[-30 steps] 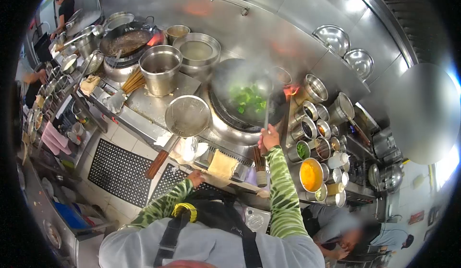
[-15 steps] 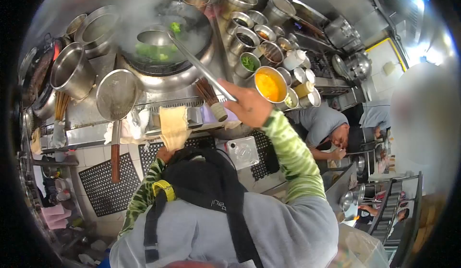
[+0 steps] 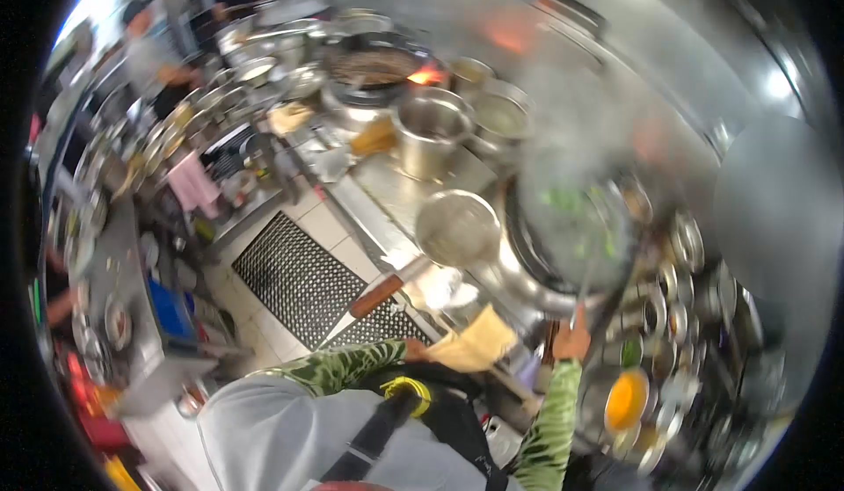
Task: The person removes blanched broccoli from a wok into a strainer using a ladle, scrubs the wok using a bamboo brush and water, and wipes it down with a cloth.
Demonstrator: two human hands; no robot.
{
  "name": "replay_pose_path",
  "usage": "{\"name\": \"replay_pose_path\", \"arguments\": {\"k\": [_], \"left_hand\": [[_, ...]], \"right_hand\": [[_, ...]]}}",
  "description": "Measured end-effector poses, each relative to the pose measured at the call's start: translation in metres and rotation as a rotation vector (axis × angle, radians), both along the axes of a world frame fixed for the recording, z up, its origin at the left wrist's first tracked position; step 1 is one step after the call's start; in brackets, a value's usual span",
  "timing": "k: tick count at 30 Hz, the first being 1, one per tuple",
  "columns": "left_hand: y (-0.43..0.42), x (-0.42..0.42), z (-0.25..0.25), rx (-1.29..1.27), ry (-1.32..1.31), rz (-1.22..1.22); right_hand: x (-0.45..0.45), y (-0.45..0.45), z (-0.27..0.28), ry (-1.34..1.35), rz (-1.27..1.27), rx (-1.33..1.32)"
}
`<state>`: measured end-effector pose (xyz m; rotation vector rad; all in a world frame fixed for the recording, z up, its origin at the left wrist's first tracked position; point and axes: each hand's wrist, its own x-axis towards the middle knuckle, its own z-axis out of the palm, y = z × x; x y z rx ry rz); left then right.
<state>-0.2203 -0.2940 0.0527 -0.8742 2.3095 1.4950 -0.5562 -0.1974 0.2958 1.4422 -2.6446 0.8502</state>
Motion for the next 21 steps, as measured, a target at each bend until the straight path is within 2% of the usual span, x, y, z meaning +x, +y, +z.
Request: {"name": "replay_pose_path", "arguments": {"k": [2, 4, 6, 9, 10, 12, 13, 14, 15, 17, 18, 20, 21], "left_hand": [[-0.005, 0.006, -0.023, 0.067, -0.006, -0.001], [0.003, 0.004, -0.053, 0.04, -0.006, 0.023], [0.007, -0.002, -0.08, 0.076, -0.038, 0.112], [0.004, 0.002, -0.008, 0.43, -0.003, 0.297], [0.002, -0.005, -0.014, 0.41, 0.092, 0.267], [0.002, -0.027, -0.041, 0.369, 0.277, 0.2], [0.008, -0.042, -0.052, 0.447, 0.343, 0.257], [0.013, -0.05, -0.038, 0.526, 0.41, 0.311], [0.016, -0.057, -0.024, 0.573, 0.363, 0.385], [0.01, -0.051, 0.066, 0.555, 0.251, 0.341], [0.013, -0.058, 0.062, 0.594, 0.242, 0.383], [0.02, -0.069, 0.052, 0.672, 0.222, 0.471], [0.019, -0.071, 0.047, 0.579, 0.163, 0.426]], "right_hand": [[-0.019, -0.017, -0.03, 0.105, -0.033, -0.028], [-0.02, -0.02, -0.022, 0.11, -0.111, 0.134], [-0.012, -0.024, -0.004, 0.146, -0.066, 0.175], [-0.004, -0.025, 0.014, 0.114, -0.02, 0.242], [-0.011, -0.021, 0.005, 0.124, 0.073, 0.142], [-0.002, -0.015, 0.014, 0.091, 0.089, 0.172], [-0.003, -0.012, 0.014, 0.097, 0.101, 0.17], [-0.004, -0.008, 0.013, 0.101, 0.113, 0.168], [-0.004, -0.005, 0.012, 0.105, 0.125, 0.164], [0.019, 0.001, 0.034, 0.062, 0.061, 0.291], [0.026, 0.004, 0.042, 0.04, 0.029, 0.355], [0.024, 0.018, 0.032, 0.138, 0.086, 0.278], [0.025, 0.025, 0.027, 0.186, 0.101, 0.254]]}}
